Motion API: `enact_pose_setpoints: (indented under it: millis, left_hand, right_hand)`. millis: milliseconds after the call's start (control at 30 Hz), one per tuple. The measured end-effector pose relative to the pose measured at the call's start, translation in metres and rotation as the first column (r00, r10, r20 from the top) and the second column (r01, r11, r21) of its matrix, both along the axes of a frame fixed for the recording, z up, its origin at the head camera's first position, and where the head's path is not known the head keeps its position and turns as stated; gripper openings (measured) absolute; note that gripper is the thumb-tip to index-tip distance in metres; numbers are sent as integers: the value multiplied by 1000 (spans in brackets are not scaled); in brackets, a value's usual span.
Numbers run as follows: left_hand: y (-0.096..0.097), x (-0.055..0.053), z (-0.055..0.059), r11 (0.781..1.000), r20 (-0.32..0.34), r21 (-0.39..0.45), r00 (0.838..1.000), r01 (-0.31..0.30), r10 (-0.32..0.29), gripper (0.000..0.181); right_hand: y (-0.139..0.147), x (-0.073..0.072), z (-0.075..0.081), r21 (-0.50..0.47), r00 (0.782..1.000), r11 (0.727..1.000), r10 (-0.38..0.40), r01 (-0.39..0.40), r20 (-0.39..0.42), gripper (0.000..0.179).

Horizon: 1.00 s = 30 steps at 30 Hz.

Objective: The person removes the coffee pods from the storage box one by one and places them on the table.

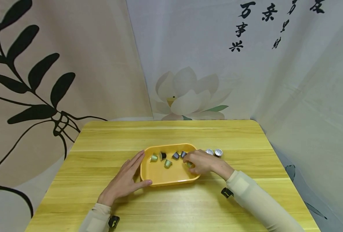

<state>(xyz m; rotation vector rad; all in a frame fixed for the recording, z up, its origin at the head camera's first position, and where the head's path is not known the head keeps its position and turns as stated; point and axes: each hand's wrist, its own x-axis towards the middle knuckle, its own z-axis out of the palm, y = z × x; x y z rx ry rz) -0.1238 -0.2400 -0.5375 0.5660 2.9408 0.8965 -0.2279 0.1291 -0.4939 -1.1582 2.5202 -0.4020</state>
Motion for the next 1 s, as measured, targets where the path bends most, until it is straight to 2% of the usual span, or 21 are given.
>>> enact_pose_setpoints:
  millis: [267,700,1000]
  left_hand:
    - [0,0,-1,1000,-3,-1,1000,2,-2,119]
    - [-1,0,0,1000,-5,-4,1000,3,-3,119]
    - [0,-1,-3,1000,-9,-8,1000,2,-2,119]
  right_hand:
    - [-1,-2,-3,-11,1000,1000,-3,4,28,38]
    - [0,-5,-7,-57,999,998,20,-19,26,29]
    - [5,-5,-3,-111,999,994,0,6,49,32]
